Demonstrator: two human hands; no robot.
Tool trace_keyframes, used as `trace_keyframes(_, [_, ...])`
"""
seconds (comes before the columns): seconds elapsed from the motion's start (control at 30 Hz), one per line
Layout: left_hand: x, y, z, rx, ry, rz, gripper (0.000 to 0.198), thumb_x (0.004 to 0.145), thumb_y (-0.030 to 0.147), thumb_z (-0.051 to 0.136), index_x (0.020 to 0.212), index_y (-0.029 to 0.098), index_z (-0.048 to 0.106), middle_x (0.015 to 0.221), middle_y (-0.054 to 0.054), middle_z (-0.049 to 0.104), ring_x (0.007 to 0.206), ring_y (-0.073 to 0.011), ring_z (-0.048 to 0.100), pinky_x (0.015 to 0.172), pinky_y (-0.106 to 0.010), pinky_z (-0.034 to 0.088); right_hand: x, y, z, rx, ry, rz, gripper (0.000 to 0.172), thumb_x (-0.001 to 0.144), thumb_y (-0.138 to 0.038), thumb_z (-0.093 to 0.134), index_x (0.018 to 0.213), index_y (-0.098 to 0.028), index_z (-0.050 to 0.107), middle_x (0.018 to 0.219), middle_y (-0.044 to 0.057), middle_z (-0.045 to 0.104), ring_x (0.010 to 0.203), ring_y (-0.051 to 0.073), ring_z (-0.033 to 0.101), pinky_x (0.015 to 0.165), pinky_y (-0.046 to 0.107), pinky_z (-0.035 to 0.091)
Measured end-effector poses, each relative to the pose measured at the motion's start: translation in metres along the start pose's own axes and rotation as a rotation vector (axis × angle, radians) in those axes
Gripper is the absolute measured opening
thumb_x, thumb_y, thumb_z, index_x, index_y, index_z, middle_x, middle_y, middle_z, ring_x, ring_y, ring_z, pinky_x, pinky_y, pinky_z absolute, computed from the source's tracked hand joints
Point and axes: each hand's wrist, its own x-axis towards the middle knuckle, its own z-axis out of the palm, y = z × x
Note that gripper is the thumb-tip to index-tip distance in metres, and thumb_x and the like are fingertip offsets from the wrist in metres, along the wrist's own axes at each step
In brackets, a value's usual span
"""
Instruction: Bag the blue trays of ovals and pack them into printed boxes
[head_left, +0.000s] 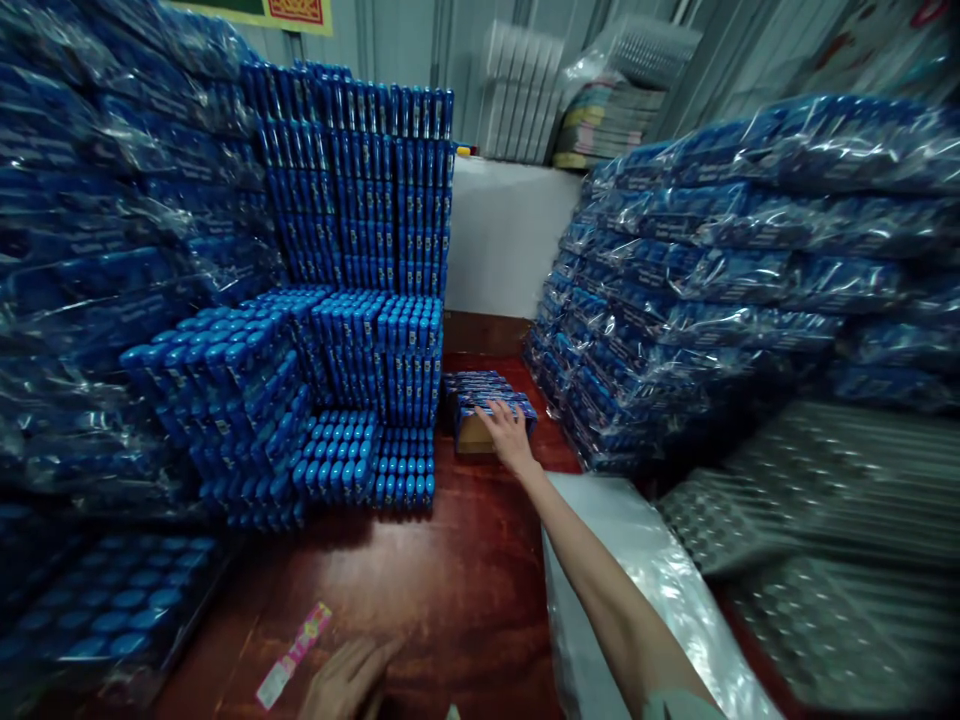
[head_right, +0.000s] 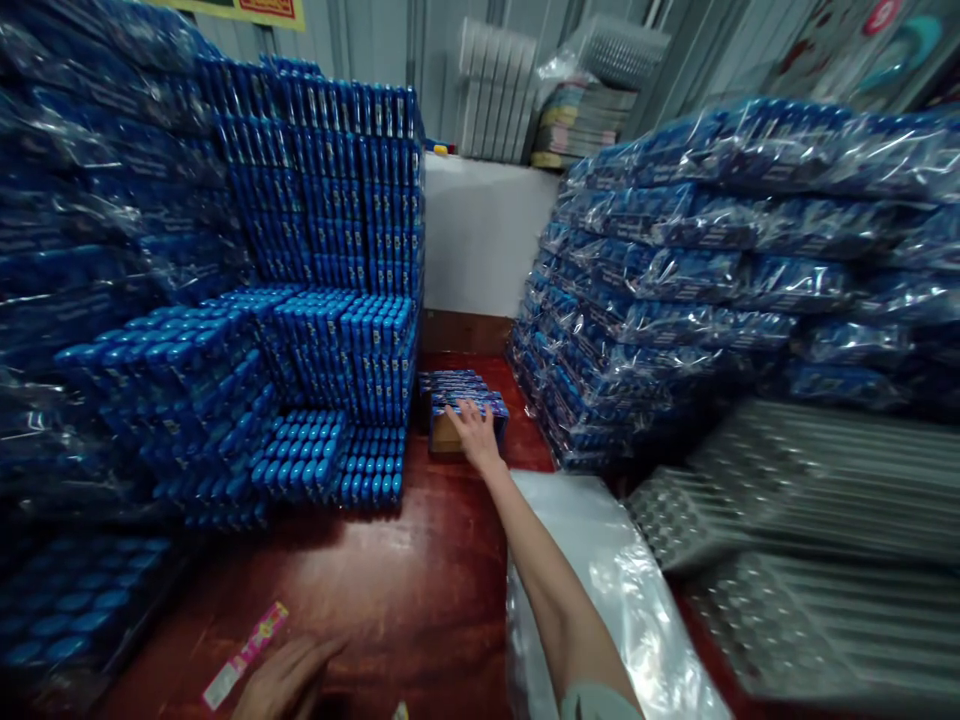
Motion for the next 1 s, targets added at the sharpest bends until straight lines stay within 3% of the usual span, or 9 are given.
trace_keyframes(0.17, [0.028,0.026,0.003,-0.006,0.035,0.052,0.049,0.081,0.008,0.041,0.125,0.026,0.052,0.092,-0.002,0.072,0.082,-0.0128,0.068,0.077,-0.018,0.055,0.025,-0.020,-0.007,-0.023,0.003,-0.047,0.030,0.088,-0.012,0.037,0.104,-0.016,0.062,0.115,0.012,0.061,0.113,0.025,0.046,0.098,0.041,0.028])
trace_keyframes(0.3, [0.018,0.016,-0.017,-0.009,0.153,-0.116,0.043,0.083,0.008,0.045,0.122,0.025,0.053,0.101,-0.004,0.070,0.093,-0.0133,0.067,0.082,-0.018,0.053,0.015,-0.019,-0.010,0.025,0.074,-0.130,0.036,0.081,-0.005,0.040,0.110,-0.014,0.059,0.117,0.012,0.060,0.114,0.023,0.047,0.100,0.039,0.028])
trace_keyframes(0.4, [0.013,-0.003,-0.039,-0.068,0.314,-0.341,0.035,0.087,0.012,0.046,0.119,0.023,0.053,0.104,-0.006,0.068,0.096,-0.0151,0.066,0.084,-0.023,0.054,0.008,-0.010,-0.001,-0.039,0.104,-0.145,0.051,0.076,-0.003,0.041,0.124,-0.016,0.051,0.134,0.012,0.049,0.124,0.027,0.040,0.102,0.047,0.026])
trace_keyframes(0.5, [0.034,-0.027,-0.072,-0.027,0.536,-0.514,0.034,0.088,0.022,0.049,0.122,0.022,0.051,0.116,-0.008,0.061,0.108,-0.0188,0.059,0.094,-0.033,0.049,0.011,0.002,0.009,-0.063,0.071,-0.071,0.047,0.076,-0.005,0.042,0.120,-0.018,0.056,0.129,0.011,0.054,0.120,0.027,0.045,0.096,0.045,0.033])
trace_keyframes(0.63, [0.094,-0.062,-0.129,0.181,0.940,-0.609,0.076,0.077,0.038,0.065,0.141,0.019,0.027,0.140,-0.014,0.037,0.127,-0.0252,0.040,0.108,-0.042,0.033,0.017,0.011,0.012,-0.005,0.090,-0.086,0.037,0.076,-0.006,0.044,0.105,-0.016,0.064,0.110,0.011,0.065,0.111,0.026,0.053,0.096,0.041,0.035])
trace_keyframes(0.73, [0.139,-0.086,-0.160,0.296,0.916,-0.724,0.106,0.068,0.054,0.068,0.146,0.013,0.009,0.148,-0.020,0.021,0.137,-0.0307,0.022,0.113,-0.046,0.019,0.015,0.012,0.005,0.100,0.207,-0.084,0.034,0.077,-0.007,0.041,0.101,-0.014,0.064,0.105,0.012,0.068,0.107,0.025,0.057,0.099,0.042,0.034])
trace_keyframes(0.87, [0.177,-0.110,-0.166,0.389,0.803,-0.888,0.128,0.057,0.071,0.065,0.146,0.009,-0.003,0.150,-0.027,0.009,0.138,-0.0400,0.012,0.110,-0.056,0.015,-0.005,0.008,-0.014,0.432,0.306,0.144,0.033,0.086,-0.024,0.034,0.103,-0.015,0.060,0.101,0.012,0.068,0.093,0.023,0.064,0.085,0.036,0.045])
trace_keyframes(0.93, [0.186,-0.117,-0.160,0.447,0.816,-0.929,0.129,0.056,0.074,0.062,0.146,0.009,-0.004,0.149,-0.028,0.006,0.138,-0.0418,0.009,0.109,-0.057,0.013,-0.027,-0.006,-0.022,0.567,0.146,0.234,0.033,0.087,-0.033,0.034,0.104,-0.018,0.059,0.097,0.010,0.069,0.085,0.023,0.066,0.073,0.032,0.048])
trace_keyframes(1.0, [0.191,-0.122,-0.156,0.491,0.835,-0.947,0.127,0.058,0.073,0.062,0.146,0.008,-0.003,0.148,-0.028,0.006,0.138,-0.0420,0.009,0.109,-0.056,0.013,-0.058,-0.031,-0.024,0.621,-0.125,0.223,0.032,0.087,-0.036,0.035,0.102,-0.022,0.060,0.095,0.008,0.070,0.082,0.022,0.067,0.067,0.030,0.048])
